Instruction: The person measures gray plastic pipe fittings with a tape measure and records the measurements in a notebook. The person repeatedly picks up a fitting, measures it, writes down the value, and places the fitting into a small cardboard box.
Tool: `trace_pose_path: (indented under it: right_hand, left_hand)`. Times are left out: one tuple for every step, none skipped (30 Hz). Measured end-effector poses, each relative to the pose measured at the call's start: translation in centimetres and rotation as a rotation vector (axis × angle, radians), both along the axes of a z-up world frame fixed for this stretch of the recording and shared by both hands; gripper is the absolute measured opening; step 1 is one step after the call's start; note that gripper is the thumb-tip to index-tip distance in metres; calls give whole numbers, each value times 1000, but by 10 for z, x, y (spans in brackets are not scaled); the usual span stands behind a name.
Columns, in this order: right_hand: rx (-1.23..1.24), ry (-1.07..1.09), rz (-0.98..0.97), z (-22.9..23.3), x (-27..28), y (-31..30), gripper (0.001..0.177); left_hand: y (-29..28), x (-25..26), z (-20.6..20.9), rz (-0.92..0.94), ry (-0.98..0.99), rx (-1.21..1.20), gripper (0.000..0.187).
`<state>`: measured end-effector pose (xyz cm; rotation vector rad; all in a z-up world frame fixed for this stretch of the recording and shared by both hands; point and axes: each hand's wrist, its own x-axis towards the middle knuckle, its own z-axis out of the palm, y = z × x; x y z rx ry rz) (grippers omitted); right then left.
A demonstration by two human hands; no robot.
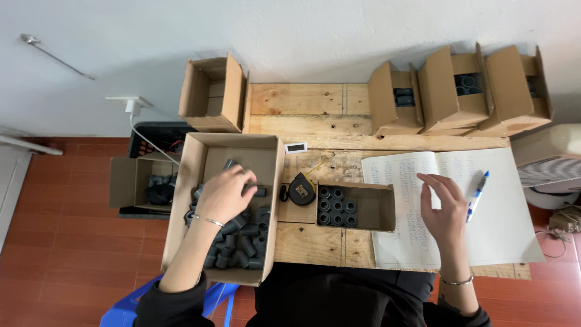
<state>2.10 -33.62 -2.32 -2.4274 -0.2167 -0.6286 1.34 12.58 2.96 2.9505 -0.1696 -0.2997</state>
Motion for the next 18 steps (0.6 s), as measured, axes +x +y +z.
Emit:
trace_pose_path:
  right_hand:
    - [2, 1, 6, 7, -1, 10, 34]
    - [32, -6, 47, 13, -2, 20, 33]
    - [60, -14, 86, 20, -3, 29, 32]
    - [61, -13, 91, 20, -1, 33, 32]
    - [71, -13, 116, 20, -1, 37, 32]
    - [81, -13, 140, 20, 0, 40, 33]
    - [80, -14, 141, 19, 1, 43, 33]
    - [76, -17, 157, 19, 1, 45, 32]
    - [73, -22, 173, 18, 2, 47, 31]
    - [72, -23, 174, 21, 1, 51, 31]
    - [83, -9, 178, 23, 1, 54, 30]
    - [93, 4, 182, 26, 0, 57, 29]
    - [92, 2, 181, 28, 0, 59, 29]
    - [94, -16, 201, 29, 0, 60, 30]
    - [97, -33, 219, 31, 0, 61, 30]
    - [96, -34, 217, 34, 0, 62, 30]
    - [106, -33, 224, 36, 0, 64, 30]
    - [116, -31, 231, 38, 0, 65, 29]
  left_hand:
    - [-1, -6, -2, 6, 1, 2, 13]
    - [-1, -12, -4, -10, 152, 10, 19]
    - [-3, -18, -6, -28, 302, 15, 25]
    - [2, -23, -23, -23, 303, 15, 25]
    - [5, -27, -40, -19, 304, 59, 27]
    - [9, -31, -58, -15, 306, 103, 30]
    - [10, -32, -66, -14, 306, 101, 30]
    - [12, -34, -74, -26, 307, 131, 28]
    - [13, -35, -82, -38, 307, 162, 28]
    - [14, -35, -86, -37, 306, 161, 28]
    - [15, -34, -90, -34, 319, 174, 28]
    - [16, -33, -94, -31, 332, 186, 29]
    - [16, -32, -93, -33, 330, 186, 29]
    - [16, -31, -92, -43, 327, 205, 31]
    - [15, -29, -90, -54, 324, 225, 33]
    - [10, -28, -74, -57, 322, 224, 33]
    - [6, -26, -57, -60, 318, 186, 34]
    - [2, -24, -40, -62, 314, 148, 35]
